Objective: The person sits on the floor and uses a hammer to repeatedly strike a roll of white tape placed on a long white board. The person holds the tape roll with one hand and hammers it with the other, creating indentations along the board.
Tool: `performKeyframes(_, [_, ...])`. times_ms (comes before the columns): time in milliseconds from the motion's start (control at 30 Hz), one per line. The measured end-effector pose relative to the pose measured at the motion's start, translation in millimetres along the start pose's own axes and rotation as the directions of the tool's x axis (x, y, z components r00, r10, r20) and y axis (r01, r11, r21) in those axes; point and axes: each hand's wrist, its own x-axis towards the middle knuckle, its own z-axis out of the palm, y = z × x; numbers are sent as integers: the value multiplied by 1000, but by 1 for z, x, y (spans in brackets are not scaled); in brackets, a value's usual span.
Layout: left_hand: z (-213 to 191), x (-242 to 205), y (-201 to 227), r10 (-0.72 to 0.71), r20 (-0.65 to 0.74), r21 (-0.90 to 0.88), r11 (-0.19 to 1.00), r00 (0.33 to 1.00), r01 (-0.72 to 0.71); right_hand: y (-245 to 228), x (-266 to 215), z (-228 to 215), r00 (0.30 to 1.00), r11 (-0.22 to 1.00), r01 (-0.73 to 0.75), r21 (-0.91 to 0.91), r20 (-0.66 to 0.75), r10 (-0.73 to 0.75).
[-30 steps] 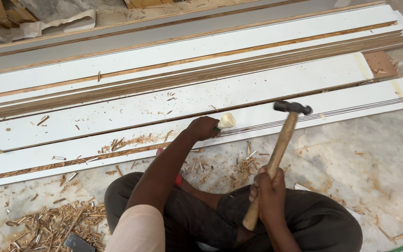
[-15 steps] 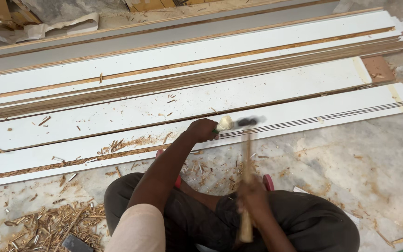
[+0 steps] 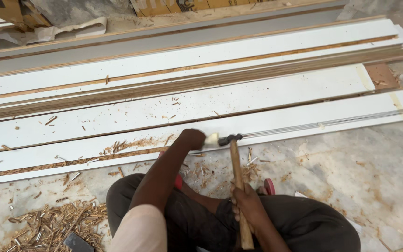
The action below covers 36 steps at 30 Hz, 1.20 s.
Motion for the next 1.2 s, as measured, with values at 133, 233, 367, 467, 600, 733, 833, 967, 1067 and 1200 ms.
performKeyframes(133, [9,-22,-24,4,-202,-174,984,979,-40,-6,5,-7,983,983,177,-45,-49,-179])
performKeyframes(233, [-5,-32,-31,15,-320,-339,932,947,-129,-15,8,-14,916,924,381,34,-154,-372])
performKeyframes(367, [-24,-34,-8,10,-338,-419,894,941,-160,-19,3,-17,912,924,374,83,-213,-350])
performKeyframes(467, [-27,-34,6,12,-327,-395,906,945,-149,-15,-2,-16,927,935,343,88,-194,-322])
performKeyframes(600, [-30,-34,11,22,-322,-378,914,947,-149,-17,-9,-16,921,924,368,106,-175,-347])
performKeyframes(733, [-35,-36,9,40,-314,-386,908,949,-166,-26,-19,-21,852,850,510,129,-213,-479])
performKeyframes(833, [-31,-39,5,41,-339,-388,904,940,-179,-28,-25,-28,744,724,663,189,-272,-610])
performKeyframes(967, [-31,-34,6,25,-352,-411,894,936,-179,-8,-14,-14,743,744,650,154,-332,-581])
performKeyframes(1067, [-28,-30,9,27,-359,-361,918,933,-165,8,-2,7,887,896,442,47,-170,-429])
performKeyframes(1200, [-30,-27,10,22,-338,-367,918,941,-153,-6,-5,1,974,977,210,41,-95,-206])
